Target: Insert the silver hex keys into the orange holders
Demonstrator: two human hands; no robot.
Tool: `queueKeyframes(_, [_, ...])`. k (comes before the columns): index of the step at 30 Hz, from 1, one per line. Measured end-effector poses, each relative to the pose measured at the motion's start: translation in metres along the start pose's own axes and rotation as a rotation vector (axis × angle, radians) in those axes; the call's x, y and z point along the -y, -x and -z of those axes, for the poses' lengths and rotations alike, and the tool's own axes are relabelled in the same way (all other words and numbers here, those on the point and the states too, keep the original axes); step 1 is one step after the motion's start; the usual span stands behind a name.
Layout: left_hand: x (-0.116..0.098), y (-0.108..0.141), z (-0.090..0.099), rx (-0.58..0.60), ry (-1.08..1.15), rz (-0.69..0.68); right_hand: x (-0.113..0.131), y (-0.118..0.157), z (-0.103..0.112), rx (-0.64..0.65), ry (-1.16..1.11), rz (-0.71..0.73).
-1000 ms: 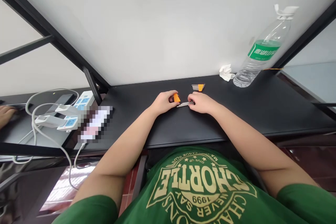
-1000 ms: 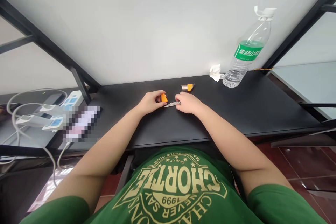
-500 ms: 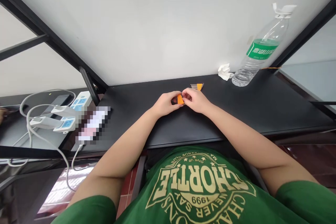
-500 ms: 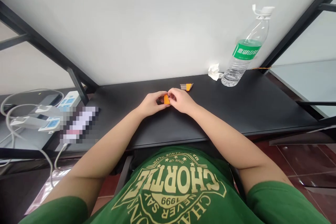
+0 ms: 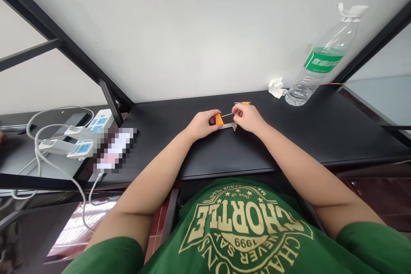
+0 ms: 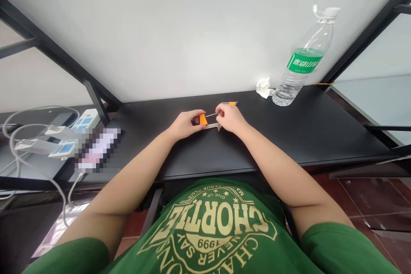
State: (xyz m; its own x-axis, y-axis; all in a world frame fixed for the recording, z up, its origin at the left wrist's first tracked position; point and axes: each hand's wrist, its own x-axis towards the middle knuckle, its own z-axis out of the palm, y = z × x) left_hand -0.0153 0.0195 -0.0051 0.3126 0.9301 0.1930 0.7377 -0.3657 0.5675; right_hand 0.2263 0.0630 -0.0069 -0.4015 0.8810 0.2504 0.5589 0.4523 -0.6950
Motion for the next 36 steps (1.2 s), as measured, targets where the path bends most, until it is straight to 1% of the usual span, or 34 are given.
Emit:
queueKeyframes(3, [0.006,-0.001,0.002,-0.002,0.018,0.032,-0.012,-0.004,0.008,0.018,0.081,-0.079])
queueKeyframes(6, [0.010,-0.001,0.003,-0.025,0.049,0.045,-0.018,-0.005,0.011,0.132,0.170,-0.110])
queueKeyframes(8, [0.011,-0.001,0.004,-0.031,0.061,0.048,-0.017,-0.005,0.011,0.209,0.226,-0.090])
queueKeyframes(10, [0.009,0.000,0.004,-0.025,0.068,0.052,-0.013,-0.003,0.008,0.254,0.268,-0.045])
queueKeyframes(15, [0.009,0.000,0.003,-0.008,0.060,0.050,-0.003,0.005,0.000,0.288,0.276,0.060])
queueKeyframes(18, [0.011,0.000,0.003,-0.012,0.062,0.042,-0.001,0.009,-0.003,0.275,0.269,0.097])
queueKeyframes(21, [0.011,0.001,0.002,-0.010,0.078,0.031,-0.002,0.010,-0.005,0.212,0.253,0.105])
queueKeyframes(25, [0.002,0.002,0.001,0.007,0.121,-0.029,0.000,0.006,-0.007,0.105,0.111,0.140])
queueKeyframes(28, [-0.006,0.003,-0.001,0.014,0.152,-0.068,0.004,0.004,-0.010,0.075,0.014,0.173])
queueKeyframes(32, [-0.011,0.004,-0.002,0.026,0.156,-0.086,0.010,0.004,-0.014,0.050,0.017,0.202])
queueKeyframes(36, [-0.012,0.004,-0.001,0.033,0.130,-0.104,0.013,0.005,-0.018,0.027,0.058,0.167])
